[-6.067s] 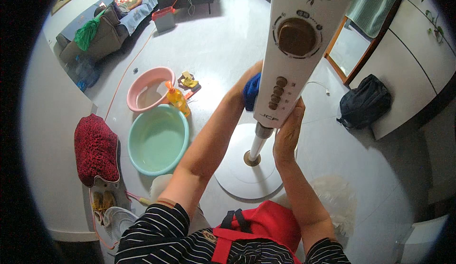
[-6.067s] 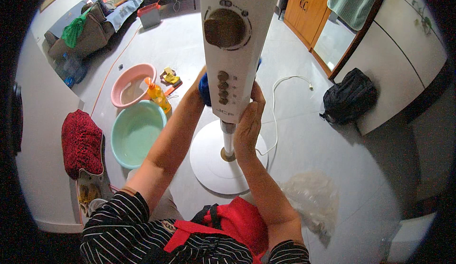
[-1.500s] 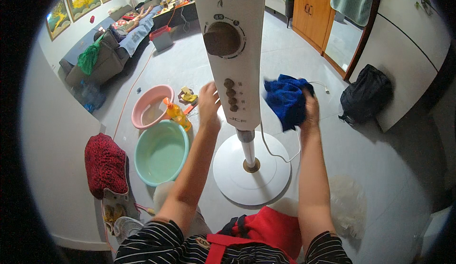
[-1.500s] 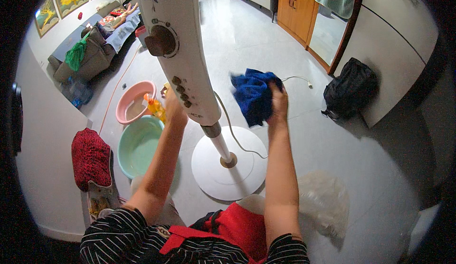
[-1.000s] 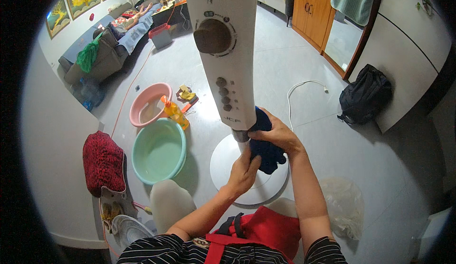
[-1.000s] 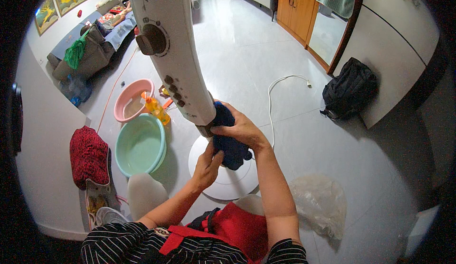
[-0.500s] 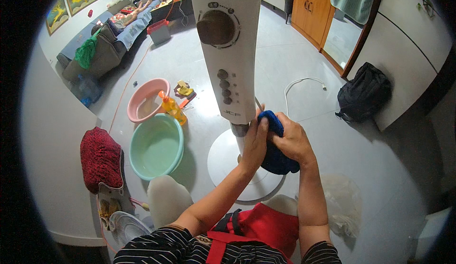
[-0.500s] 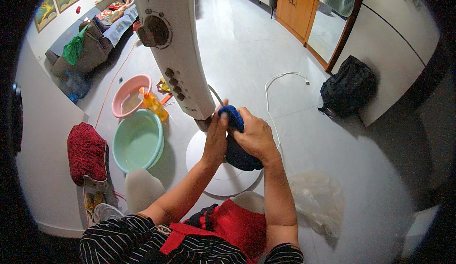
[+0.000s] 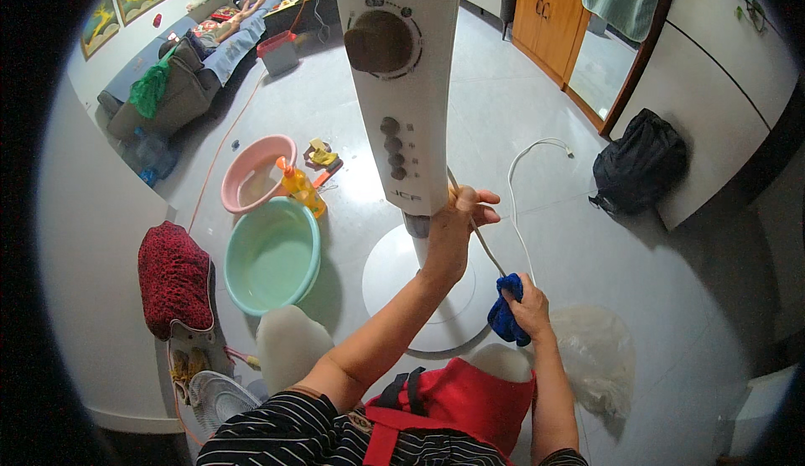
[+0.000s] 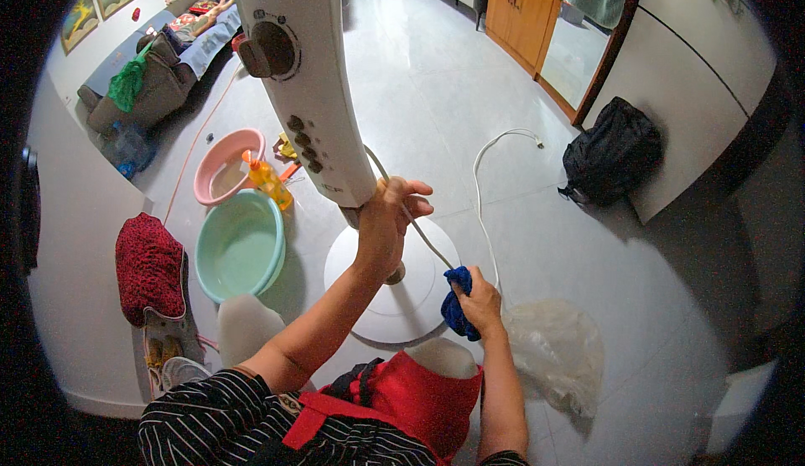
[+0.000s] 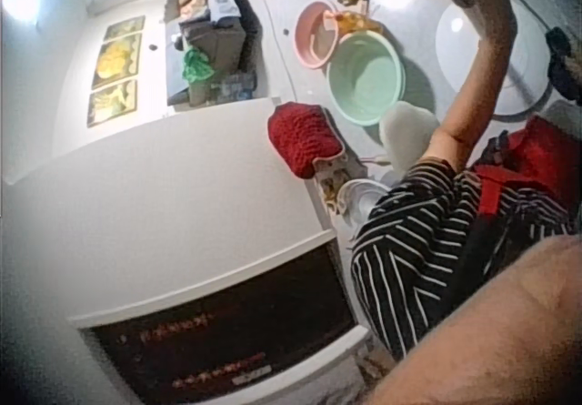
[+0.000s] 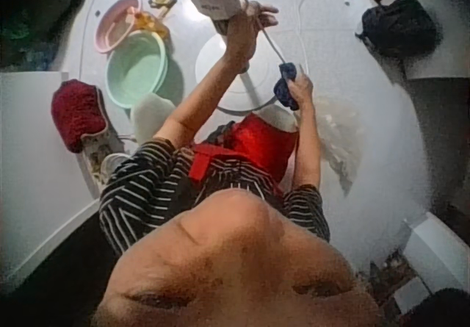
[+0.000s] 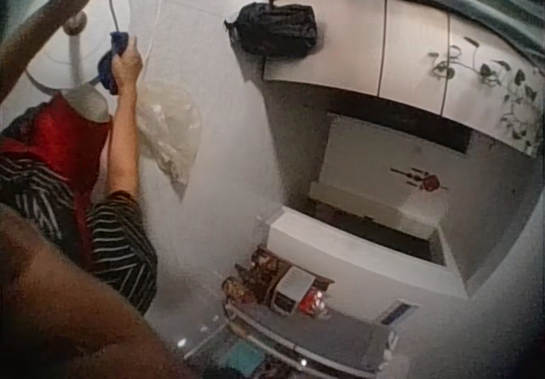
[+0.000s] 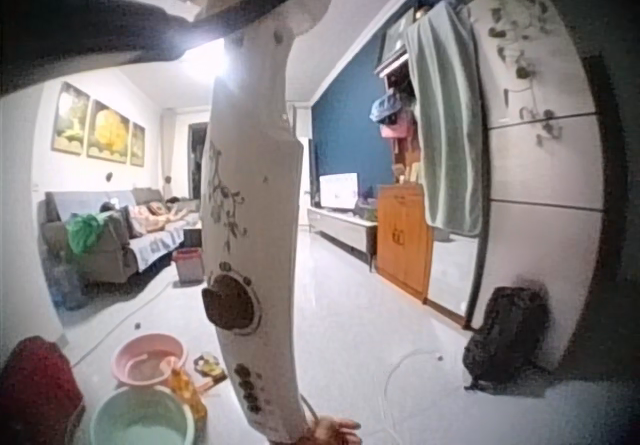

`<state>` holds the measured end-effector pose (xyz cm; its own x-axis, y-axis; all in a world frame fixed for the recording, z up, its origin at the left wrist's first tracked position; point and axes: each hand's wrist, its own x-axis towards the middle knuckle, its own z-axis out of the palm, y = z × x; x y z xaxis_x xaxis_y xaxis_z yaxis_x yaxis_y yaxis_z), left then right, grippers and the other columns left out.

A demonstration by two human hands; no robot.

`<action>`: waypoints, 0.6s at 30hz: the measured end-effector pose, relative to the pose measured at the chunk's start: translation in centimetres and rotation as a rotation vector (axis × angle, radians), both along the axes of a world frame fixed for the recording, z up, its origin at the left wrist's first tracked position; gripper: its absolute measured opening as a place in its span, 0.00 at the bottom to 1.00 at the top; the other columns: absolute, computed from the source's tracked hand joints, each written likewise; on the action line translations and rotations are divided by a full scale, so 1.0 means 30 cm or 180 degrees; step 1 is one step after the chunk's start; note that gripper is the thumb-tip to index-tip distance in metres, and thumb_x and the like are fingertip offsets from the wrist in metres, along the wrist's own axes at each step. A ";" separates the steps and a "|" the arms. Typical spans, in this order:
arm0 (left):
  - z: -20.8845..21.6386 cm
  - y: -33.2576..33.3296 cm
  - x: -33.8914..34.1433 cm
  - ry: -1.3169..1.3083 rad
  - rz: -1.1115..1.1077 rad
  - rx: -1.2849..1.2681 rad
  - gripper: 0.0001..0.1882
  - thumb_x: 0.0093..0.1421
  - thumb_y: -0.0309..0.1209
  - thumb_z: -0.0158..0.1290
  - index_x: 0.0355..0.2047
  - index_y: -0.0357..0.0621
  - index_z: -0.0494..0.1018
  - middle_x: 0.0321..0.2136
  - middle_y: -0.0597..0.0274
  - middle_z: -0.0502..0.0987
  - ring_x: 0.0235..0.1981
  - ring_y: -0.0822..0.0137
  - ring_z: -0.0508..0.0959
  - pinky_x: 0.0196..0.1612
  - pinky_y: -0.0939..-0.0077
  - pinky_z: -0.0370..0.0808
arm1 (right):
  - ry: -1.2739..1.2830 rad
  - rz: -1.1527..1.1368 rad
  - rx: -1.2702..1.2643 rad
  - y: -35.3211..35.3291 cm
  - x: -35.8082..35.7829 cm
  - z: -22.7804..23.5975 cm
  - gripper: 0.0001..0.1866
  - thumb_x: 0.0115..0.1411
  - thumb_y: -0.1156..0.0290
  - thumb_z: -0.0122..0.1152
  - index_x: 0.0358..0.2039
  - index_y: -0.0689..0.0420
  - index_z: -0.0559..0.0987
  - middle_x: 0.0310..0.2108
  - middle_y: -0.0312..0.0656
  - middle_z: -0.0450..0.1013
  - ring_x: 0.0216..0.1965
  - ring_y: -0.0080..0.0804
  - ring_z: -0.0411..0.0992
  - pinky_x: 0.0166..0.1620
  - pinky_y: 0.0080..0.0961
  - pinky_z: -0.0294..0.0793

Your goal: The person cleans a white standing fan using a blue cloth. They wipe the fan head, the neck, the base, and the power cord. The person is sitting on the floor during the task.

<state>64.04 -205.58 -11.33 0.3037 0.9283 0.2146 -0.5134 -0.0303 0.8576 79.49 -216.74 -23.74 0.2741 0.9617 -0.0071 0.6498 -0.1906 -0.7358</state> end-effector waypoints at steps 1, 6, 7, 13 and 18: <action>-0.026 -0.015 0.010 0.0248 -0.0046 -0.0036 0.15 0.64 0.41 0.39 0.36 0.41 0.65 0.37 0.53 0.73 0.38 0.65 0.75 0.47 0.68 0.72 | -0.0012 -0.0003 0.0022 -0.004 -0.001 -0.004 0.15 0.55 0.59 0.58 0.38 0.53 0.69 0.29 0.48 0.74 0.34 0.49 0.73 0.36 0.39 0.70; -0.297 -0.160 0.014 0.0800 -0.0960 -0.0087 0.20 0.66 0.40 0.35 0.46 0.35 0.64 0.40 0.56 0.71 0.43 0.66 0.71 0.50 0.71 0.66 | -0.0015 0.0148 -0.0029 -0.005 -0.024 0.031 0.15 0.53 0.65 0.59 0.40 0.55 0.70 0.30 0.47 0.74 0.34 0.45 0.74 0.37 0.35 0.71; -0.332 -0.175 0.023 0.0734 -0.0967 -0.0028 0.19 0.67 0.40 0.34 0.44 0.35 0.65 0.39 0.57 0.71 0.42 0.67 0.71 0.49 0.71 0.66 | -0.0069 0.0127 -0.0077 -0.006 -0.027 0.019 0.15 0.53 0.65 0.59 0.40 0.55 0.70 0.31 0.47 0.74 0.34 0.45 0.74 0.37 0.35 0.71; -0.370 -0.176 0.025 0.1188 -0.0779 0.0220 0.20 0.68 0.41 0.30 0.33 0.37 0.65 0.29 0.59 0.73 0.33 0.70 0.71 0.43 0.73 0.67 | 0.0354 0.0294 0.0506 -0.023 -0.054 -0.020 0.16 0.54 0.60 0.59 0.40 0.51 0.69 0.30 0.46 0.74 0.35 0.49 0.73 0.34 0.40 0.70; -0.340 -0.179 0.015 0.0799 -0.0808 -0.0483 0.21 0.67 0.42 0.31 0.25 0.40 0.63 0.23 0.59 0.71 0.28 0.68 0.70 0.39 0.73 0.68 | -0.0118 0.0248 0.0139 -0.041 -0.057 -0.059 0.15 0.53 0.60 0.59 0.40 0.50 0.69 0.30 0.46 0.74 0.34 0.48 0.73 0.34 0.40 0.69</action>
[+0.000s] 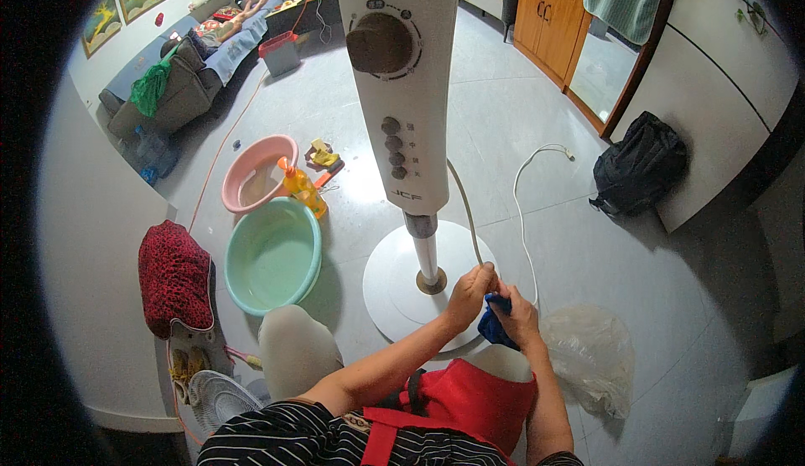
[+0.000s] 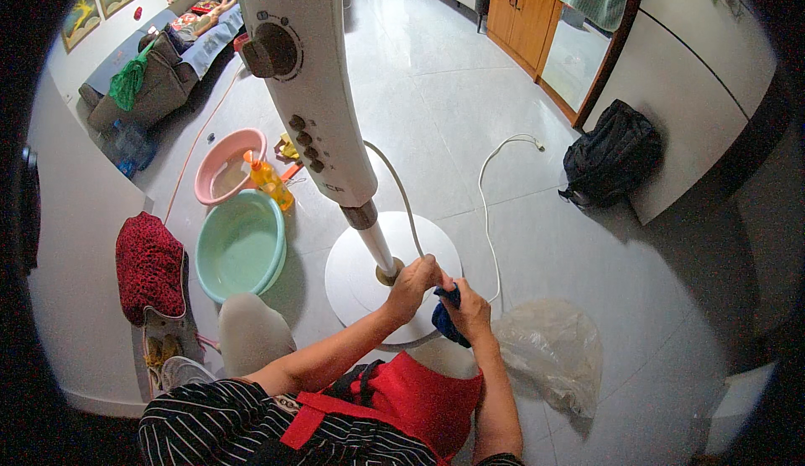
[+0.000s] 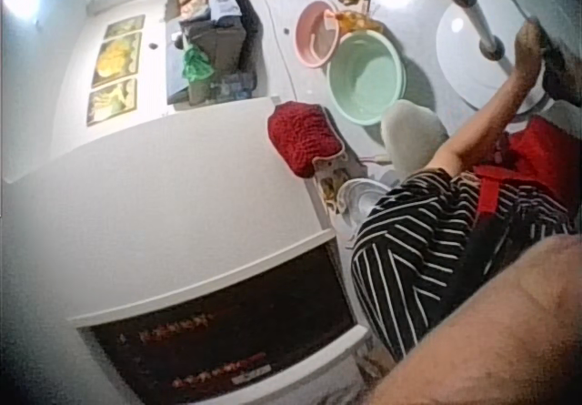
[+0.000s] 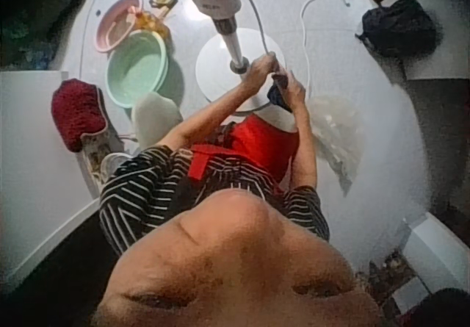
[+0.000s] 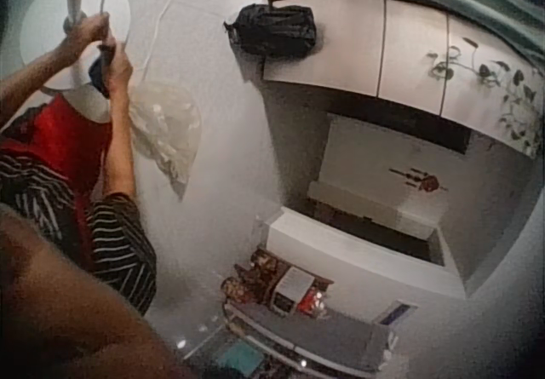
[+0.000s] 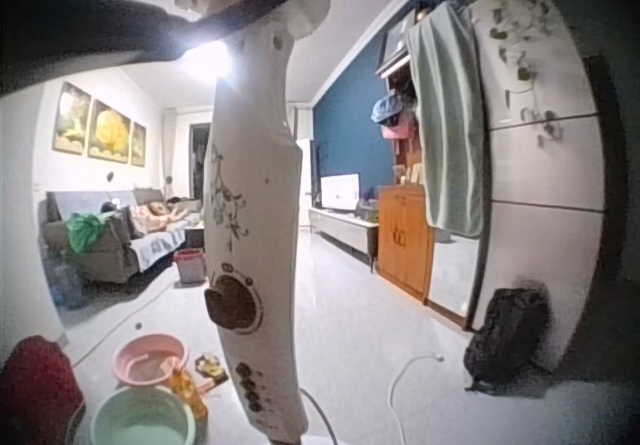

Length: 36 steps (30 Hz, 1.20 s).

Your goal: The person cleans a white standing fan using a blue cloth. They wipe the fan head, the neck, the base, and the power cord. The person is sitting on the floor during the task.

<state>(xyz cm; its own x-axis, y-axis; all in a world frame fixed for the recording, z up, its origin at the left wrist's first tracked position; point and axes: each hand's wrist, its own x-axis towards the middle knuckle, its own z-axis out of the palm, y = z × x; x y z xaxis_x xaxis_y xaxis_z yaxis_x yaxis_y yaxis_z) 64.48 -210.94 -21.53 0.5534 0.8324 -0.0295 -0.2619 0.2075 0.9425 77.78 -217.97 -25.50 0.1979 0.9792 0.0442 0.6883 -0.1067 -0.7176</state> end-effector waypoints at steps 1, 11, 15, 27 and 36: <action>0.020 -0.003 0.000 -0.0053 0.0001 -0.0153 0.21 0.66 0.42 0.32 0.24 0.41 0.62 0.22 0.59 0.70 0.27 0.68 0.70 0.39 0.73 0.68 | -0.0115 -0.0067 -0.0106 -0.010 0.001 -0.017 0.15 0.53 0.60 0.59 0.40 0.50 0.69 0.30 0.46 0.74 0.34 0.48 0.73 0.34 0.40 0.69; 0.162 -0.018 -0.049 -0.0518 -0.0660 -0.0572 0.19 0.64 0.43 0.34 0.30 0.39 0.64 0.29 0.52 0.71 0.35 0.60 0.73 0.46 0.65 0.67 | -0.0181 -0.0519 0.0173 -0.092 0.102 -0.155 0.15 0.53 0.61 0.59 0.40 0.49 0.68 0.31 0.45 0.73 0.35 0.49 0.72 0.37 0.40 0.70; 0.058 -0.082 -0.044 -0.0622 -0.1083 0.0835 0.29 0.64 0.46 0.37 0.58 0.39 0.50 0.58 0.51 0.55 0.61 0.59 0.55 0.62 0.63 0.52 | 0.0066 -0.0362 0.0473 -0.053 0.056 0.002 0.15 0.53 0.63 0.59 0.39 0.52 0.69 0.30 0.47 0.73 0.33 0.50 0.72 0.34 0.40 0.69; 0.197 -0.122 -0.013 0.0140 -0.0237 0.3542 0.07 0.55 0.33 0.48 0.29 0.42 0.67 0.32 0.56 0.71 0.37 0.52 0.71 0.41 0.64 0.68 | 0.0069 0.0392 0.0970 -0.033 0.003 0.175 0.16 0.49 0.60 0.59 0.36 0.53 0.70 0.26 0.43 0.72 0.27 0.46 0.72 0.30 0.37 0.70; 0.197 -0.163 -0.046 -0.0172 -0.0758 0.1259 0.21 0.66 0.39 0.30 0.19 0.41 0.60 0.18 0.61 0.69 0.19 0.67 0.67 0.26 0.75 0.67 | -0.0101 0.0332 0.1333 -0.040 -0.008 0.175 0.15 0.47 0.57 0.58 0.23 0.56 0.70 0.20 0.46 0.69 0.22 0.45 0.70 0.25 0.34 0.68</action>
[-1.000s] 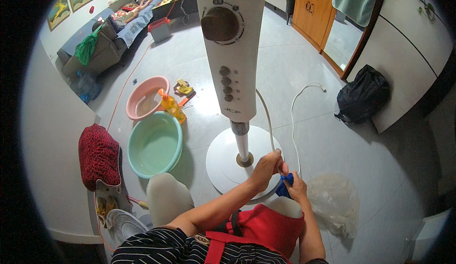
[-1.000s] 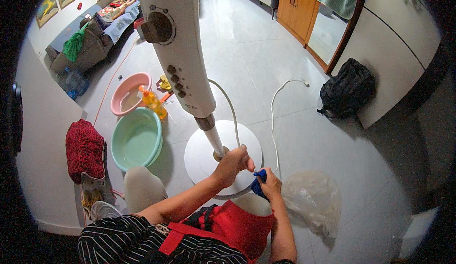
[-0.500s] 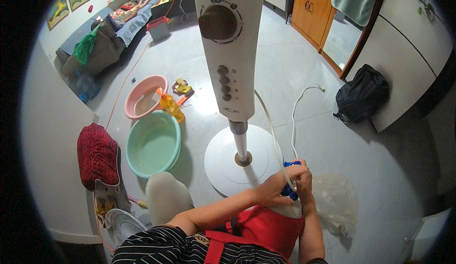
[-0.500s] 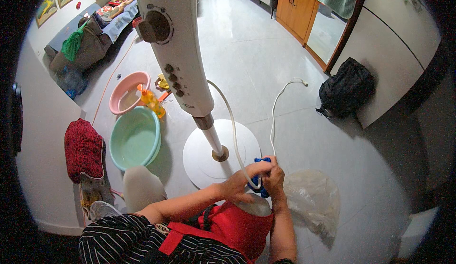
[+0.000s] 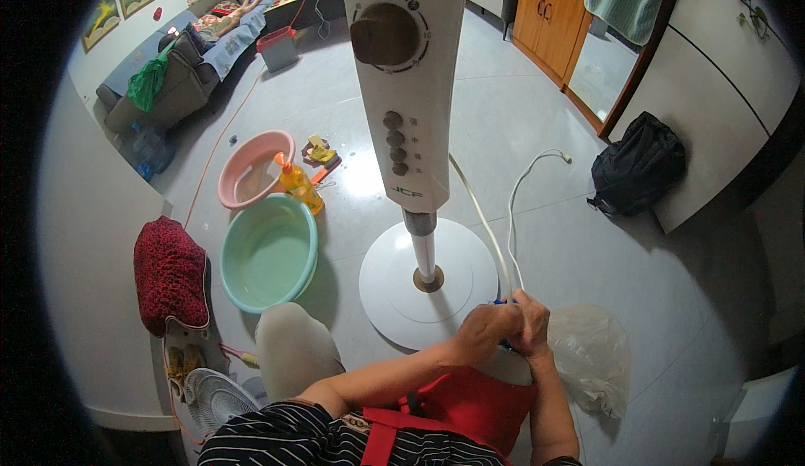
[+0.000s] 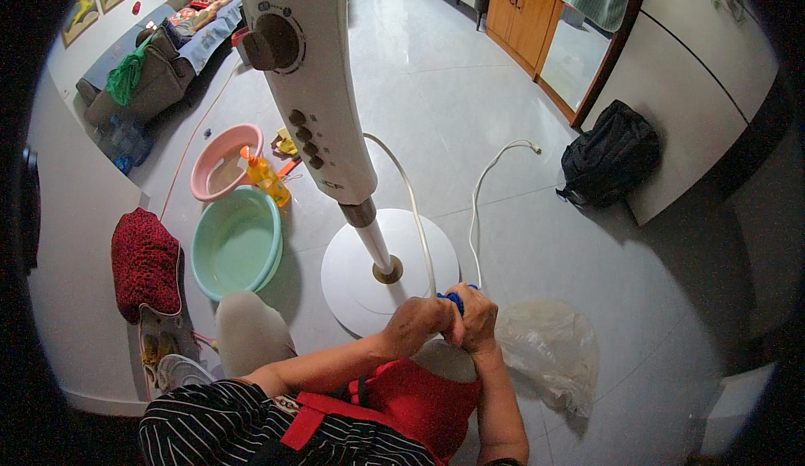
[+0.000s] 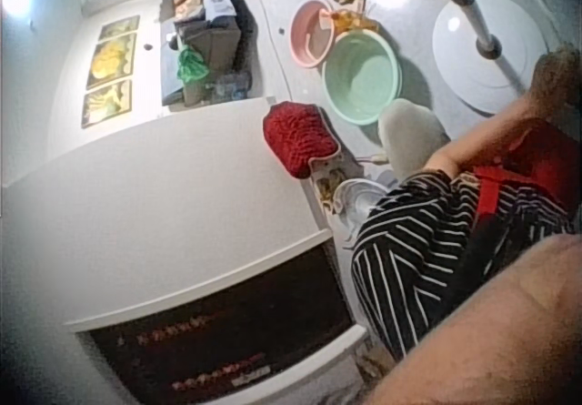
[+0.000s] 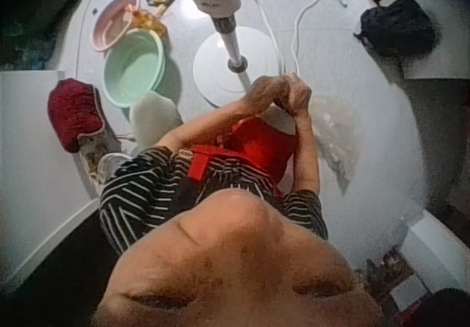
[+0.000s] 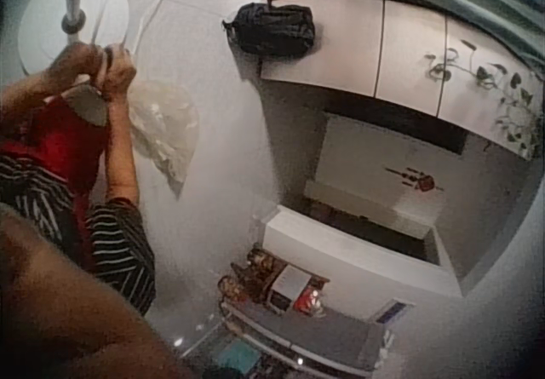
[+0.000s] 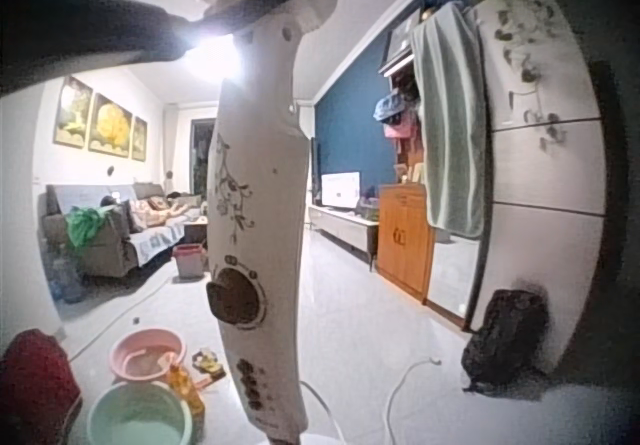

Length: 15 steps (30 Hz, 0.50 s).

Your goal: The person cleans a white standing fan using a blue cloth. They wipe the fan head, the neck, the base, and the power cord. The person is sitting on the floor during the task.

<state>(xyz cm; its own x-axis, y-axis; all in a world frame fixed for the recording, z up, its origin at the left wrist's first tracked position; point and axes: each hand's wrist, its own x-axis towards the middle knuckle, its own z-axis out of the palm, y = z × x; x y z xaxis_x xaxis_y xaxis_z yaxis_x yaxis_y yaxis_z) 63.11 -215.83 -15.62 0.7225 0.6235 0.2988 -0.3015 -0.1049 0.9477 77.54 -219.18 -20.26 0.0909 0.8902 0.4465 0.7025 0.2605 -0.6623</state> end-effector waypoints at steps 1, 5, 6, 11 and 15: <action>-0.003 0.001 -0.003 0.0134 0.0074 -0.0042 0.22 0.66 0.39 0.30 0.18 0.41 0.59 0.18 0.60 0.69 0.18 0.67 0.66 0.25 0.75 0.66 | -0.0040 -0.0019 -0.0020 -0.003 -0.005 0.011 0.14 0.47 0.58 0.58 0.23 0.56 0.70 0.19 0.46 0.68 0.22 0.45 0.70 0.25 0.34 0.68; 0.042 -0.002 -0.015 0.0303 0.0175 -0.0681 0.22 0.66 0.39 0.29 0.17 0.41 0.56 0.17 0.57 0.69 0.18 0.67 0.66 0.26 0.76 0.65 | -0.0086 -0.0097 0.0097 -0.002 0.009 -0.039 0.13 0.48 0.59 0.58 0.24 0.56 0.70 0.19 0.46 0.68 0.22 0.45 0.70 0.25 0.34 0.68; 0.065 -0.006 -0.015 0.0257 0.0155 -0.0952 0.22 0.66 0.39 0.29 0.18 0.40 0.56 0.17 0.57 0.69 0.18 0.67 0.66 0.27 0.76 0.65 | -0.0120 -0.0116 0.0104 -0.005 0.010 -0.041 0.14 0.49 0.59 0.59 0.24 0.56 0.70 0.19 0.46 0.68 0.22 0.45 0.70 0.25 0.34 0.68; 0.164 -0.005 -0.060 0.0812 0.0138 -0.0611 0.23 0.65 0.39 0.27 0.16 0.41 0.55 0.14 0.55 0.69 0.18 0.63 0.67 0.29 0.73 0.66 | -0.0181 -0.0293 0.0212 -0.001 -0.001 -0.061 0.16 0.52 0.56 0.59 0.25 0.56 0.70 0.20 0.45 0.69 0.22 0.45 0.71 0.25 0.34 0.68; 0.314 -0.013 -0.097 0.0493 0.0048 -0.0739 0.23 0.65 0.40 0.29 0.14 0.44 0.54 0.13 0.55 0.68 0.19 0.61 0.69 0.28 0.70 0.66 | -0.0007 -0.0633 0.0009 -0.003 0.030 -0.150 0.19 0.54 0.52 0.58 0.25 0.56 0.70 0.18 0.44 0.69 0.21 0.45 0.71 0.24 0.34 0.68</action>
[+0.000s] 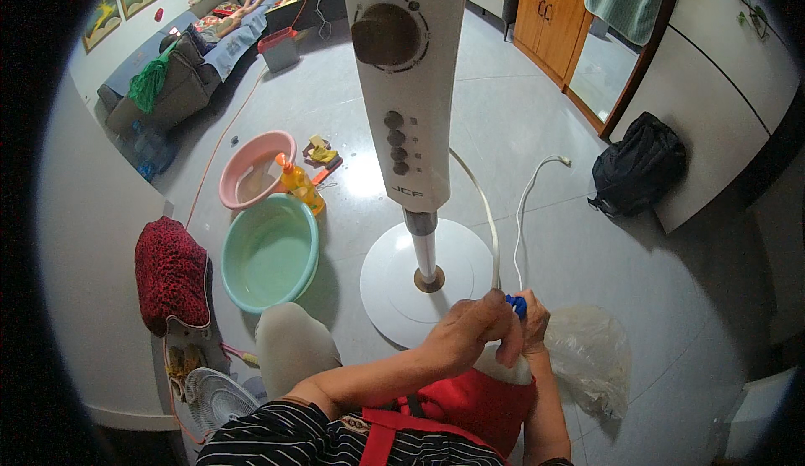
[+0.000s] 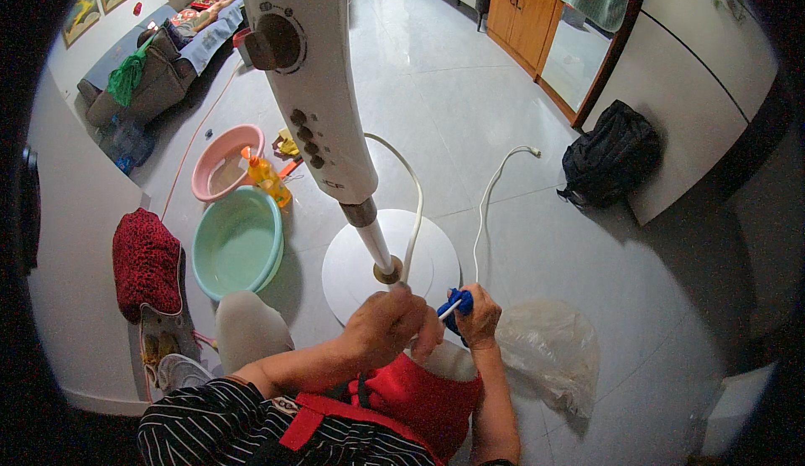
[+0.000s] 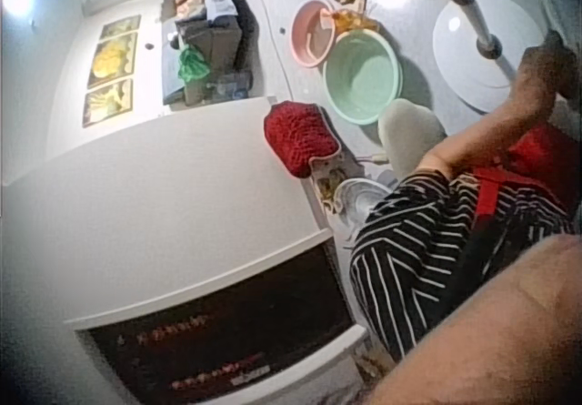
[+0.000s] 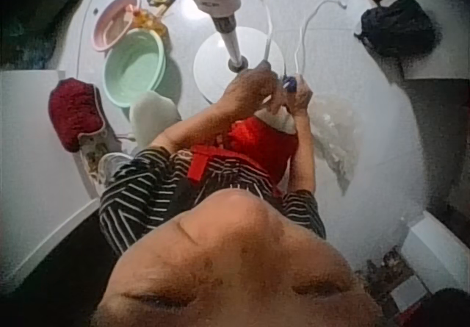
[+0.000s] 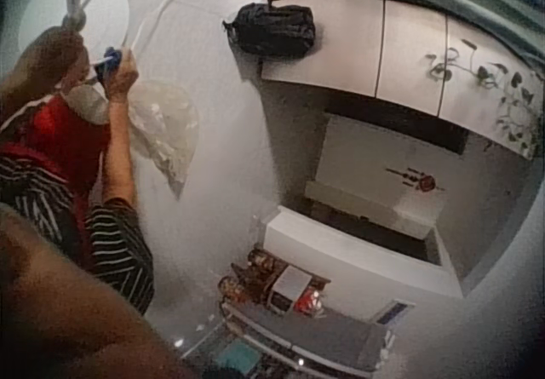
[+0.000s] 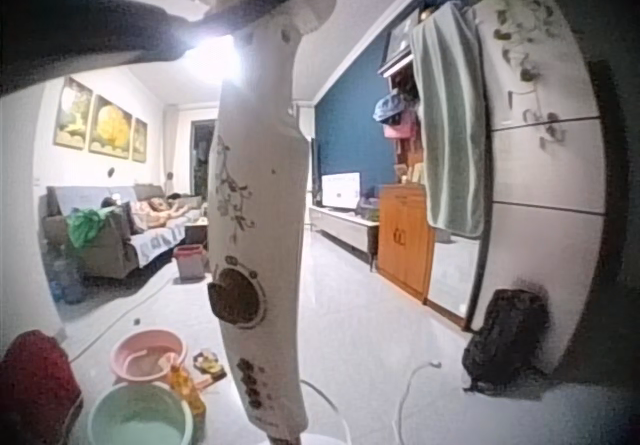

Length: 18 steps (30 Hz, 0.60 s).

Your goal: The person cleans a white standing fan using a blue cloth. They wipe the fan head, the neck, the base, and the power cord. The person is sitting on the floor during the task.

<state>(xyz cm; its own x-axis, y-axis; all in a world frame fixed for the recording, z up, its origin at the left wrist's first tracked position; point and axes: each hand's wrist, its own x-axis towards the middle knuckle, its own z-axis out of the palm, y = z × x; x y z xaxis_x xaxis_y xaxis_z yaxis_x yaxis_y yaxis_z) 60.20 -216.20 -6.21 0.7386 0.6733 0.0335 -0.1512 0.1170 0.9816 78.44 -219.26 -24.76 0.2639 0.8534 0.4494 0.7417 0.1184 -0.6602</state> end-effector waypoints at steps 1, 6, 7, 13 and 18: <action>-0.004 0.003 -0.012 -0.0480 -0.0030 -0.0173 0.20 0.65 0.38 0.32 0.17 0.42 0.56 0.13 0.57 0.68 0.19 0.63 0.69 0.28 0.72 0.66 | 0.0062 -0.0029 0.0007 0.000 0.003 -0.019 0.20 0.54 0.51 0.57 0.25 0.56 0.70 0.18 0.44 0.69 0.21 0.45 0.71 0.24 0.34 0.68; -0.061 0.070 -0.037 0.0686 -0.0348 0.1640 0.12 0.62 0.33 0.43 0.40 0.35 0.65 0.30 0.53 0.72 0.32 0.58 0.74 0.40 0.72 0.69 | 0.0256 -0.0221 0.0020 0.007 0.022 -0.058 0.20 0.54 0.50 0.56 0.25 0.56 0.69 0.18 0.46 0.69 0.21 0.47 0.70 0.24 0.34 0.67; -0.078 0.079 -0.025 0.1734 -0.0402 0.2551 0.16 0.61 0.34 0.45 0.44 0.35 0.65 0.36 0.51 0.72 0.38 0.56 0.75 0.44 0.71 0.69 | 0.0406 -0.0224 0.0176 0.009 0.028 -0.051 0.20 0.54 0.51 0.56 0.26 0.56 0.69 0.18 0.46 0.69 0.21 0.47 0.70 0.24 0.34 0.67; -0.251 0.032 0.101 -0.0536 0.0333 0.1779 0.26 0.57 0.43 0.49 0.51 0.41 0.61 0.49 0.51 0.65 0.51 0.56 0.65 0.54 0.66 0.61 | 0.0205 0.0089 -0.0115 0.047 -0.009 0.199 0.15 0.54 0.56 0.56 0.26 0.56 0.71 0.19 0.44 0.69 0.22 0.46 0.70 0.25 0.36 0.67; -0.178 0.050 0.082 -0.0225 0.0352 0.1364 0.21 0.63 0.47 0.35 0.27 0.42 0.66 0.25 0.62 0.71 0.28 0.63 0.70 0.34 0.69 0.67 | -0.1001 0.0554 0.0323 0.061 -0.067 0.321 0.10 0.48 0.63 0.61 0.24 0.54 0.70 0.18 0.39 0.67 0.20 0.41 0.69 0.22 0.34 0.68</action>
